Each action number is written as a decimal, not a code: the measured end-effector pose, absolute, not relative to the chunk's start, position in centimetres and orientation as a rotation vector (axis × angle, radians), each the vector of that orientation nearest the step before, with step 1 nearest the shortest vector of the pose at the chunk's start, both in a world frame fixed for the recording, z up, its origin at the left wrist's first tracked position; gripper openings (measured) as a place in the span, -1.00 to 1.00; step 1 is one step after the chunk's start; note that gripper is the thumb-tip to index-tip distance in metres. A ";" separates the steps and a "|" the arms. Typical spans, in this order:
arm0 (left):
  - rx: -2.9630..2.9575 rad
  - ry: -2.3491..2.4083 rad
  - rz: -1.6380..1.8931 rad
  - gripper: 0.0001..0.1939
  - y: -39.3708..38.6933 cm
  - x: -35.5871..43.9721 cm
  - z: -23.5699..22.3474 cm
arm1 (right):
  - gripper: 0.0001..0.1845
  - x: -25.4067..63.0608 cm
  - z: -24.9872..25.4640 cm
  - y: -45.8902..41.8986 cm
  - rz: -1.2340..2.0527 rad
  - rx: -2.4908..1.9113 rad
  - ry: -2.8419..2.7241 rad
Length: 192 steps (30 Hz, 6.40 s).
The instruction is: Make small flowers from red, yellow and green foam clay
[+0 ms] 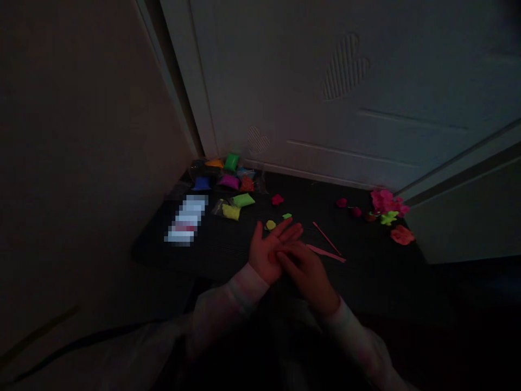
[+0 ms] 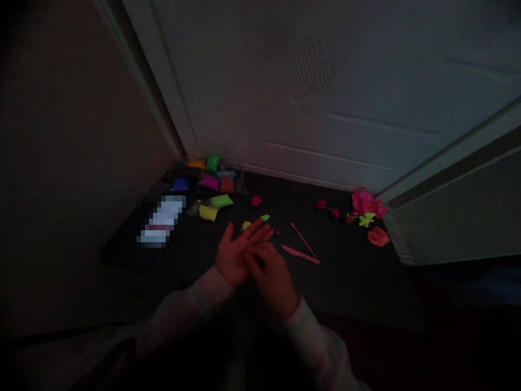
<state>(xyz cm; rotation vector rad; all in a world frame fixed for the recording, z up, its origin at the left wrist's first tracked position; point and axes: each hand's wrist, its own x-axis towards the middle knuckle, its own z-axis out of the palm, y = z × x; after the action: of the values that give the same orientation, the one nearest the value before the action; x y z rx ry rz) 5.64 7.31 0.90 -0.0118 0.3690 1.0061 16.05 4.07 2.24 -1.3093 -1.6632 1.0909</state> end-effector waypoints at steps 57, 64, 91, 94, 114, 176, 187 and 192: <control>0.104 0.310 1.254 -0.33 7.9 7.5 4.3 | -0.58 12.9 2.3 9.4 0.715 -1.346 -1.084; 0.078 0.406 1.365 -0.43 7.3 8.1 4.6 | -0.68 12.1 2.8 8.9 0.640 -1.327 -1.129; 0.231 0.431 1.369 -0.43 7.3 8.1 3.3 | -0.63 11.9 2.4 8.9 0.758 -1.340 -1.006; 0.255 0.478 1.380 -0.46 7.2 8.1 3.2 | -0.63 11.8 2.3 8.8 0.739 -1.340 -1.009; 0.101 0.349 1.279 -0.37 7.8 6.7 4.0 | -0.59 14.2 2.5 8.6 0.902 -1.318 -0.930; 1.262 0.960 1.046 -0.73 6.4 4.3 3.7 | -0.87 18.9 4.2 1.6 1.282 -1.305 -1.010; 1.329 0.875 1.095 -0.79 4.4 3.6 5.9 | -0.89 18.5 6.2 0.5 1.053 -1.199 -1.226; 1.296 0.838 1.105 -0.79 4.2 3.8 6.4 | -0.92 18.5 6.7 0.7 1.122 -1.178 -1.169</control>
<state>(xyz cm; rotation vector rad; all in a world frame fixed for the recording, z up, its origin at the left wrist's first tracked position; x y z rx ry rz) 3.77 4.23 6.43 1.2958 0.8384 1.1051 18.45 0.67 6.68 -1.1777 -1.1686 1.1218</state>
